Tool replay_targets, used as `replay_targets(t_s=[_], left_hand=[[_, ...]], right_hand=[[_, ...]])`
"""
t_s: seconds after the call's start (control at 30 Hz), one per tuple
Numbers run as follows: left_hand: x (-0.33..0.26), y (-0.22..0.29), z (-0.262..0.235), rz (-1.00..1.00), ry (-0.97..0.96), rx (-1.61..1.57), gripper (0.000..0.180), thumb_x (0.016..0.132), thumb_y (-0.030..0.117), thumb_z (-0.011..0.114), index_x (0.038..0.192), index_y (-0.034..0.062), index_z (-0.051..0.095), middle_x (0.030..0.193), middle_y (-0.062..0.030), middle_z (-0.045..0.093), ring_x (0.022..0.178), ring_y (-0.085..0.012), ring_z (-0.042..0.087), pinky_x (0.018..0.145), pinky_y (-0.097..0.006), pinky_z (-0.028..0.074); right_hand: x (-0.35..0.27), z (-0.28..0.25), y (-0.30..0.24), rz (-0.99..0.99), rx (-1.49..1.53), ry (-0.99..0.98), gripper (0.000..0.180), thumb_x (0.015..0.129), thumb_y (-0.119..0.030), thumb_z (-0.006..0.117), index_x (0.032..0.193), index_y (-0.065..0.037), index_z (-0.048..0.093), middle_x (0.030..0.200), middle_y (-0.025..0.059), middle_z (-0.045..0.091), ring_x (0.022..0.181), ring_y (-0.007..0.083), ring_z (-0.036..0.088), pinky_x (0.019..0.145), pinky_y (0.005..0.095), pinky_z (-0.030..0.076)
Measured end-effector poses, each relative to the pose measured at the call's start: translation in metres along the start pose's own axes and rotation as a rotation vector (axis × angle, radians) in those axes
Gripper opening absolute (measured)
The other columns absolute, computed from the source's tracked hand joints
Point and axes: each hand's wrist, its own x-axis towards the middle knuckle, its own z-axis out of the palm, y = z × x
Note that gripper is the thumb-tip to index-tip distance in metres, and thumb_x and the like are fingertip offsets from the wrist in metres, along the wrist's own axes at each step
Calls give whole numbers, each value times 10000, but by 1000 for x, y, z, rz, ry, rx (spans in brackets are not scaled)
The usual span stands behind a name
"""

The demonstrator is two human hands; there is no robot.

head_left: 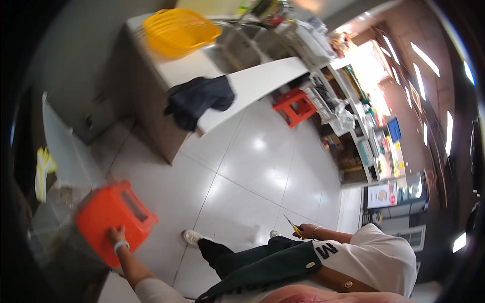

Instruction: The person trims bunches of dark grapes using yellow-handled scissors, cutting them into smaller clusters and placing them into a white crate. The person moves a red stool to adjust seating height and continues trimming grapes from a large bag into the crate.

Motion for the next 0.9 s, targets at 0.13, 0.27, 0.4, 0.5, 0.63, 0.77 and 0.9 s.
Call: replay_targets(t_s=[0.13,0.27,0.4,0.5,0.63,0.77,0.9], left_hand=[[-64,37,40,34,-111,-139,442,730,347,643,939,-38,577,966,-239,604,898,-367,585,788,-422,464],[-135,86,112,2,-299,-342,317,654,187,738,838,-17,579,833,-159,623,767,-250,594,709,-376,478],[-226,203,134,199,-352,21,400,591,186,802,833,-16,555,794,-141,623,711,-265,595,694,-371,488],[-310,300,117,305,-330,158,451,586,211,808,886,-17,560,897,-163,623,821,-294,603,741,-368,487],[-345,378,180,433,-268,197,417,599,201,797,879,-12,573,925,-170,618,852,-298,597,766,-374,487],[-375,497,184,362,-268,228,396,619,184,778,910,-6,589,990,-194,610,907,-320,593,794,-379,487],[-351,589,242,419,-213,-37,369,624,204,756,885,15,576,922,-166,601,874,-315,582,783,-383,482]], right_hand=[[8,7,25,-14,38,3,502,775,-517,609,918,-36,618,823,71,664,719,178,630,690,298,483],[23,5,67,-61,216,17,494,762,-514,625,905,-41,628,816,65,666,708,187,627,676,299,482],[40,1,136,-93,368,53,492,762,-514,624,840,-29,644,781,72,665,711,192,627,671,306,480],[75,17,208,-79,364,58,575,729,-601,591,859,-44,651,781,114,653,753,235,621,692,346,469],[159,23,324,-89,349,62,621,715,-614,589,925,-33,654,924,192,636,876,319,604,757,383,457],[184,-2,405,125,564,158,647,710,-594,616,920,18,642,895,189,642,854,311,617,731,370,470],[188,-68,445,144,653,257,632,698,-594,623,889,9,637,849,181,645,840,307,621,722,371,473]])
